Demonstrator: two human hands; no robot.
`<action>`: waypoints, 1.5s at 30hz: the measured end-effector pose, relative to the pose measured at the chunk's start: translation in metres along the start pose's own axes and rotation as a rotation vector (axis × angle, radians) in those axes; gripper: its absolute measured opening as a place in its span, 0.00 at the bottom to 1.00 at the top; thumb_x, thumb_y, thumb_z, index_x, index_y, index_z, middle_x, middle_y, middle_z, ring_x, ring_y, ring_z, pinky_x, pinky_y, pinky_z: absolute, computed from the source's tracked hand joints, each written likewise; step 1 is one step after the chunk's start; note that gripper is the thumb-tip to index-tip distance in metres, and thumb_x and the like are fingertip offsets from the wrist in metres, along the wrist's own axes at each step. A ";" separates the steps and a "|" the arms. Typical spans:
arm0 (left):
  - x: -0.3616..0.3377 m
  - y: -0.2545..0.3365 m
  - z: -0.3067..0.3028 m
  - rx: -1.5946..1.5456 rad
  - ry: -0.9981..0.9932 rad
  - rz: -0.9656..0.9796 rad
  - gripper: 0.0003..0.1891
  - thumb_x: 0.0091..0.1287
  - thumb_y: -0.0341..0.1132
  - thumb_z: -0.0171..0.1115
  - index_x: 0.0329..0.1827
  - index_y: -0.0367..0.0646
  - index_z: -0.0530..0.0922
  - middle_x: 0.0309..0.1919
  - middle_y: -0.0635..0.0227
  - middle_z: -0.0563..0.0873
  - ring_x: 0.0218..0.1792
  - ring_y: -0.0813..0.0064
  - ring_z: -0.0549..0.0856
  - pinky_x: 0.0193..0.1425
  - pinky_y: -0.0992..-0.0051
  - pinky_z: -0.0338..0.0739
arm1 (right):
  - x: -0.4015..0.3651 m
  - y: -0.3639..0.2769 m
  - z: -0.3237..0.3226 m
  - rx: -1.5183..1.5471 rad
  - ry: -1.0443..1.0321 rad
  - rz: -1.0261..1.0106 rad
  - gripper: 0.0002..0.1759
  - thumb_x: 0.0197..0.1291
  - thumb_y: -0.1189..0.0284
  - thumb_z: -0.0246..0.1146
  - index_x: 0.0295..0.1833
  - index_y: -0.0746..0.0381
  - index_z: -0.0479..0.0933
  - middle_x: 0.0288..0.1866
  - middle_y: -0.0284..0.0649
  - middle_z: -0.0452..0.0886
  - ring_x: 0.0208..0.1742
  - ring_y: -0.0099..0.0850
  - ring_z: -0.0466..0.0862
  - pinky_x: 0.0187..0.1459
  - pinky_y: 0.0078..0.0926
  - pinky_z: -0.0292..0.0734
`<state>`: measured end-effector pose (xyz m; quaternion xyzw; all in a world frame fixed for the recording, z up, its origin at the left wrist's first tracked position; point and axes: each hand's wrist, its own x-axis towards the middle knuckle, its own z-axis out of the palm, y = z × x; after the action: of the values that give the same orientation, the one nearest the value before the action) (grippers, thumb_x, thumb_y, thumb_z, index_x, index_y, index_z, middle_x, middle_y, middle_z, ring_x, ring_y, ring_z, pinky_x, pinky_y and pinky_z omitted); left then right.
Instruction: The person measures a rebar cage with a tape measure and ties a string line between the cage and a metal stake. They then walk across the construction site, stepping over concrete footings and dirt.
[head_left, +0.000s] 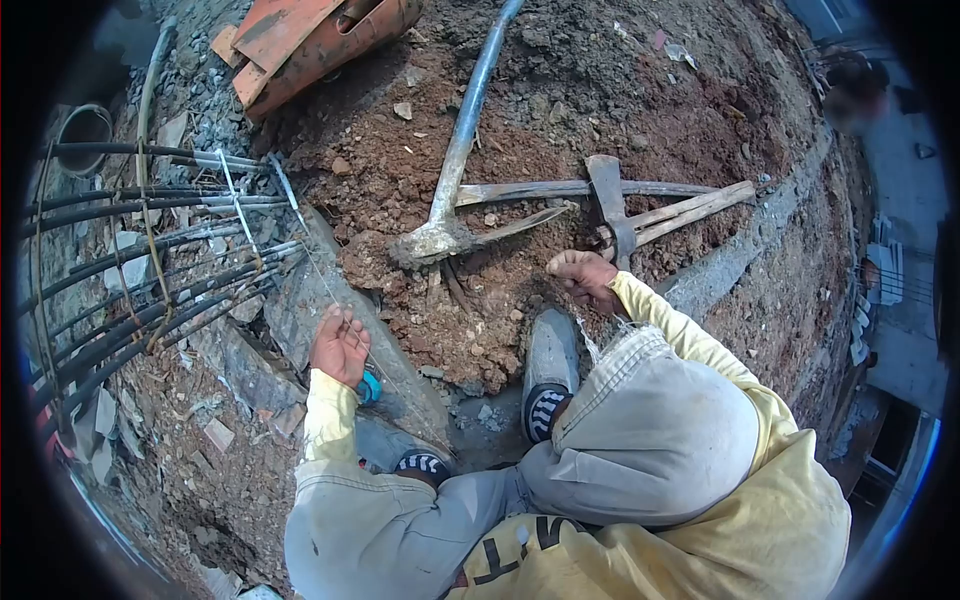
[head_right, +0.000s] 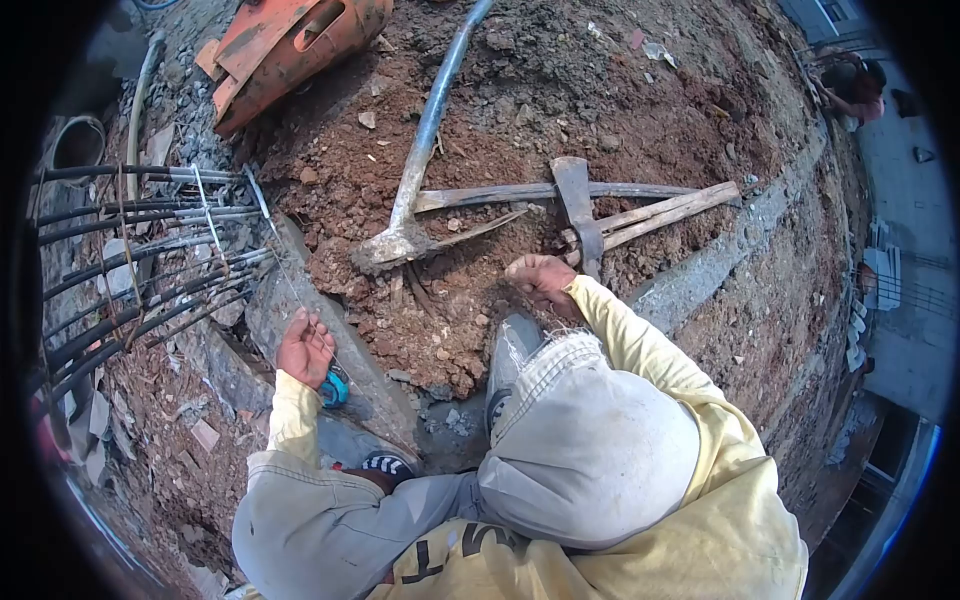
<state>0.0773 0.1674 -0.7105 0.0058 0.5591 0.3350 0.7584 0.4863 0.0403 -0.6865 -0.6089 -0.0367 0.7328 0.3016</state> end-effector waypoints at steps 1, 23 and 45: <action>0.001 0.001 0.000 -0.003 -0.003 0.002 0.10 0.63 0.34 0.59 0.47 0.51 0.74 0.32 0.76 0.81 0.31 0.78 0.81 0.34 0.73 0.78 | -0.006 -0.003 0.006 -0.062 -0.025 0.009 0.08 0.59 0.65 0.62 0.33 0.55 0.71 0.18 0.24 0.66 0.13 0.15 0.58 0.14 0.15 0.49; 0.005 0.048 0.014 -0.045 -0.171 0.047 0.11 0.63 0.30 0.59 0.49 0.45 0.73 0.31 0.74 0.80 0.30 0.78 0.81 0.35 0.74 0.79 | 0.033 -0.183 0.233 -1.829 -0.333 -0.665 0.08 0.52 0.68 0.57 0.32 0.62 0.75 0.25 0.44 0.79 0.29 0.40 0.80 0.34 0.37 0.74; 0.028 0.091 0.028 0.186 -0.067 0.040 0.08 0.65 0.36 0.58 0.45 0.46 0.75 0.29 0.72 0.82 0.27 0.76 0.83 0.28 0.78 0.81 | 0.188 -0.072 0.301 -0.710 -0.278 -0.433 0.09 0.52 0.67 0.62 0.35 0.60 0.81 0.32 0.39 0.82 0.34 0.29 0.81 0.40 0.28 0.74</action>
<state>0.0601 0.2625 -0.6889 0.0984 0.5618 0.2965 0.7660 0.2249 0.2849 -0.7425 -0.5486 -0.4532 0.6697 0.2124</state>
